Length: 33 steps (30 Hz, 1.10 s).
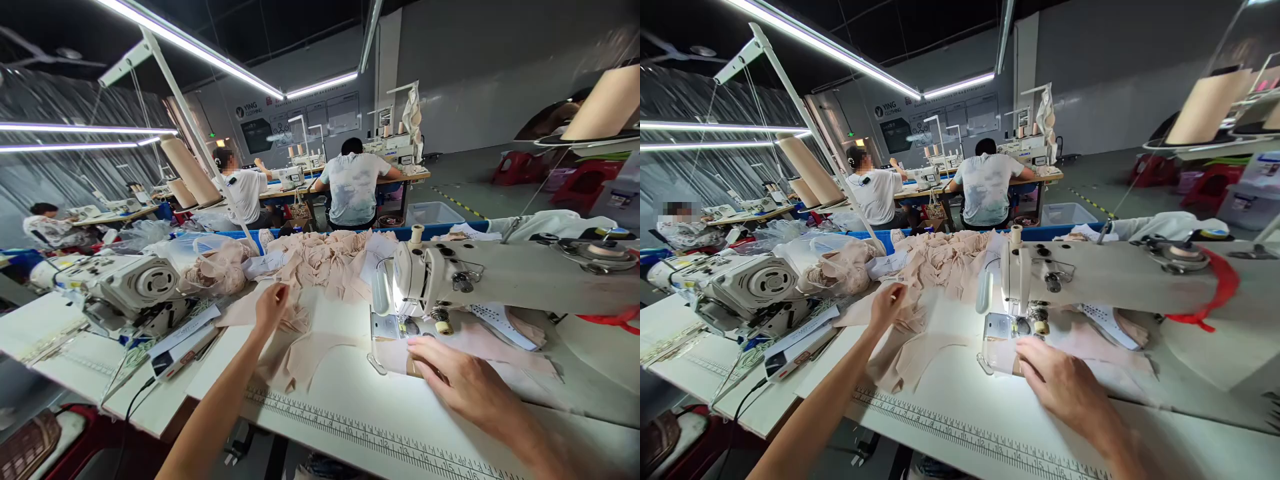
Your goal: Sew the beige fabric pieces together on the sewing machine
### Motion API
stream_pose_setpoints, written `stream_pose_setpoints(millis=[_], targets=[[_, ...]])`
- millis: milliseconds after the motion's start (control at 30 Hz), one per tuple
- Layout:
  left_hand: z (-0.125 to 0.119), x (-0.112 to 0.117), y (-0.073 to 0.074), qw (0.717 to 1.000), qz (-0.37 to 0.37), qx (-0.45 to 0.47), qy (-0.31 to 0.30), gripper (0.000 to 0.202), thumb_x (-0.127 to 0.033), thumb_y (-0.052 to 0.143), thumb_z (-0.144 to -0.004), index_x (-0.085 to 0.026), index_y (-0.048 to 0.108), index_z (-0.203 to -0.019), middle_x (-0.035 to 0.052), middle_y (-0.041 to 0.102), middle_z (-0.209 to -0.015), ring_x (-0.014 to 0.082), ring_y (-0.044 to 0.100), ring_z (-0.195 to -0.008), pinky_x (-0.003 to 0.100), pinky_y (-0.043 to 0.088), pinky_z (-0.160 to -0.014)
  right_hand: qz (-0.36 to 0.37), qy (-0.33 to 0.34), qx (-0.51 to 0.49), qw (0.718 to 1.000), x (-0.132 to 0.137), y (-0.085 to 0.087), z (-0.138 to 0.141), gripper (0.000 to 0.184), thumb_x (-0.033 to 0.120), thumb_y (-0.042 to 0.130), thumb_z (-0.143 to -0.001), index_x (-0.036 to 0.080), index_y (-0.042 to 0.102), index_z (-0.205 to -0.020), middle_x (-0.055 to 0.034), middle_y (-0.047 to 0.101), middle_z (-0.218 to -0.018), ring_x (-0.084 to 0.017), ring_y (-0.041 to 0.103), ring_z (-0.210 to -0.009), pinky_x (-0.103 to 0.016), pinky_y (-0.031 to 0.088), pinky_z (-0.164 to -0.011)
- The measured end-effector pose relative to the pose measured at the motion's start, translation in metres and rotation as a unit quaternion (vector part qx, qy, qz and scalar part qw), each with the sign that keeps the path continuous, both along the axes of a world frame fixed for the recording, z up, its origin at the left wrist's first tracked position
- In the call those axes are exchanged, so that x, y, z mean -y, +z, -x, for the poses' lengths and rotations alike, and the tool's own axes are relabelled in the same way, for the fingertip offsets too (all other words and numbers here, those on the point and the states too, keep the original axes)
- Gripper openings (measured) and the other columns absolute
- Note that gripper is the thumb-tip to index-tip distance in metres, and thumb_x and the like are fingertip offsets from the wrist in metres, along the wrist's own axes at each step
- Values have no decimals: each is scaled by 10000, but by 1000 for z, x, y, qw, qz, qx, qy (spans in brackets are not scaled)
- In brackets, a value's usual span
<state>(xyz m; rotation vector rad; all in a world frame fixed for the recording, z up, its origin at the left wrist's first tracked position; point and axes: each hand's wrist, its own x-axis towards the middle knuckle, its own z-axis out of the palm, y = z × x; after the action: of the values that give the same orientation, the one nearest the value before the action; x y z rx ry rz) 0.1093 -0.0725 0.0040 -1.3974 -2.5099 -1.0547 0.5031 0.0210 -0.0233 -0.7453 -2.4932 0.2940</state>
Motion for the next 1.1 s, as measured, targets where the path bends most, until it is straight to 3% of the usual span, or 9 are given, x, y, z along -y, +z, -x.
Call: stream_pose_setpoints(millis=[133,233,333,400,500,700,867,1000,1100], targets=[[5,40,26,990,-117,76,7,452,-555,353,-1022,-190,612,-963,78,723,-861,201,615,-719,308,475,-642,38,46,37,998,1,1,-1,369,277,406,-987,268,771,-1035,-58,775,-1211,-247,751,-1025,-358,607,-794],[-28,71,34,978,-17,172,-116,482,-668,421,-965,-227,607,-905,24,667,-651,170,535,-551,294,418,-534,41,46,39,997,1,0,-2,356,274,422,-976,276,778,-1003,-50,782,-1190,-247,754,-1007,-357,610,-763],[-77,76,20,920,159,252,-255,367,-579,532,-923,-231,629,-856,8,650,-589,164,533,-511,295,409,-528,40,51,40,997,1,0,-2,344,272,428,-973,278,772,-991,-51,782,-1168,-234,753,-928,-338,603,-701],[-96,64,6,904,198,241,-291,294,-484,525,-922,-233,622,-802,14,666,-614,176,570,-561,306,435,-579,39,59,38,997,2,2,-1,339,271,428,-976,276,766,-1000,-59,777,-1170,-238,744,-930,-342,600,-712],[-89,36,-6,930,156,175,-281,287,-417,497,-893,-227,593,-700,26,657,-644,192,580,-626,321,436,-630,30,73,56,995,11,7,3,329,222,422,-966,258,747,-1002,-77,766,-1171,-235,725,-925,-338,579,-726],[-62,1,16,950,132,105,-263,314,-420,532,-836,-212,608,-615,25,616,-598,183,530,-585,321,383,-606,-123,57,151,979,40,-4,22,453,41,453,-842,153,653,-1233,-173,680,-1340,-216,696,-922,-315,532,-719],[-129,-10,31,899,153,188,-364,217,-375,568,-834,-192,649,-749,21,695,-680,157,561,-604,281,390,-584,-193,22,176,965,50,-16,31,533,44,556,-781,94,603,-1310,-232,644,-1357,-239,677,-916,-314,472,-659],[-167,-42,17,866,165,244,-404,227,-408,615,-788,-195,580,-718,-11,617,-623,137,519,-587,251,370,-549,-195,26,183,963,49,-15,31,484,63,568,-819,105,598,-1300,-145,701,-1096,-215,649,-823,-315,424,-603],[-172,-66,-1,861,184,258,-398,255,-435,641,-739,-208,536,-694,-21,569,-634,143,517,-623,246,387,-563,-208,22,182,961,49,-14,31,619,75,583,-786,44,521,-1401,-188,676,-1172,-233,648,-874,-326,426,-601]])
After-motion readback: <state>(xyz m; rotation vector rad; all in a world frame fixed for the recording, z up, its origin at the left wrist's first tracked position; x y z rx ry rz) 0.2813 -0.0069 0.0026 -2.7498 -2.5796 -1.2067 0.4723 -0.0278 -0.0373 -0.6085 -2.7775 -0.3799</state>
